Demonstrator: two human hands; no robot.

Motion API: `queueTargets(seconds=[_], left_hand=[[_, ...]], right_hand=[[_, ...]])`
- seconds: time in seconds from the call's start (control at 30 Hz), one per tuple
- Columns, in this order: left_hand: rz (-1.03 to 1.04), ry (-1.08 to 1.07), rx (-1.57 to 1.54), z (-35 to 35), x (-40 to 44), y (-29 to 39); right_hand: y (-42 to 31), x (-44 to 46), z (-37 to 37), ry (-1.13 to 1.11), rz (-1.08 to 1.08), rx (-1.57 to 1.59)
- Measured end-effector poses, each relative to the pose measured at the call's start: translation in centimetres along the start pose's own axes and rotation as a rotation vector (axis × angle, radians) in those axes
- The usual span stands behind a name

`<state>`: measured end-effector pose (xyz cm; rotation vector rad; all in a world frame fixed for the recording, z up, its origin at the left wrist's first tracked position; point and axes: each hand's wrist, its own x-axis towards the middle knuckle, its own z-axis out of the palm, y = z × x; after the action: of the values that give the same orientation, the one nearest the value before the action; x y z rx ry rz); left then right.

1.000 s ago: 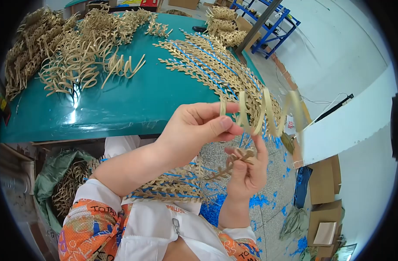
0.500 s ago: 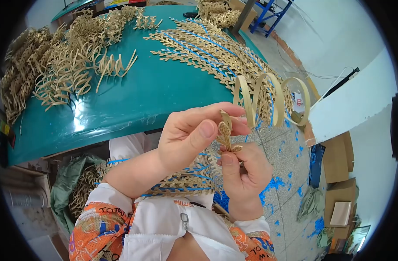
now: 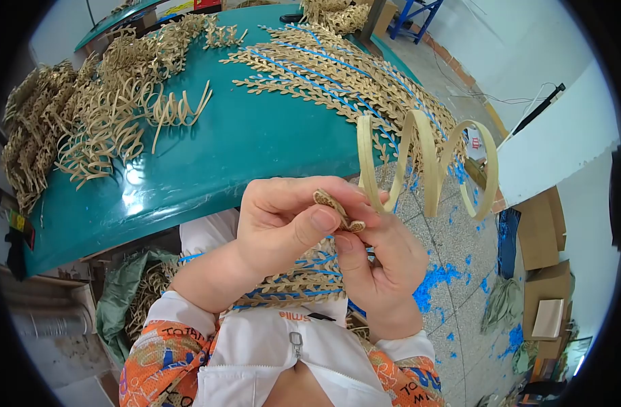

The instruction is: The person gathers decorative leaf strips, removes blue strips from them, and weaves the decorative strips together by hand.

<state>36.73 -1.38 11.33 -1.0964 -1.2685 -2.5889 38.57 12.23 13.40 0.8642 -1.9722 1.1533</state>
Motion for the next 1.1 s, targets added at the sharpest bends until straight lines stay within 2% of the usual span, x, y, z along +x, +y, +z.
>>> queueTargets(seconds=[0.07,0.27,0.4,0.47,0.5,0.57,0.63,0.7,0.8,0.87,1.1], left_hand=[[-0.003,-0.01,0.003,-0.1,-0.1,0.1],[-0.036,0.009,-0.256,-0.4,0.2,0.5],[-0.115,0.057,-0.24,-0.5,0.6,1.6],[-0.203,0.105,-0.205,-0.5,1.0,2.1],[-0.201,0.109,-0.204,-0.5,1.2,2.2],[-0.158,0.199,-0.25,-0.7,1.6,2.2],[-0.116,0.183,-0.308,-0.9,2.0,2.5],[-0.122,0.219,-0.235,-0.3,2.2,2.8],[-0.157,0.252,-0.174,0.0,2.4,2.8],[-0.16,0.261,-0.159,-0.1,2.4,2.7],[-0.22,0.292,-0.317,0.1,2.4,2.5]], right_hand=[[-0.1,-0.1,0.0,-0.022,0.037,-0.003],[-0.2,-0.2,-0.3,-0.057,0.058,0.019],[-0.2,0.0,-1.0,-0.142,0.124,0.087],[0.3,-0.4,-0.9,-0.163,0.188,0.273],[0.3,-0.7,-1.0,-0.167,0.188,0.276],[0.0,-1.5,-1.2,-0.066,0.402,0.369],[0.6,-1.7,-0.9,-0.021,0.403,0.383],[1.3,-2.0,-0.5,0.026,0.407,0.397],[1.9,-2.3,-0.6,-0.078,0.476,0.513],[1.6,-2.2,-1.3,-0.065,0.497,0.353],[1.9,-1.4,-2.0,-0.031,0.256,0.213]])
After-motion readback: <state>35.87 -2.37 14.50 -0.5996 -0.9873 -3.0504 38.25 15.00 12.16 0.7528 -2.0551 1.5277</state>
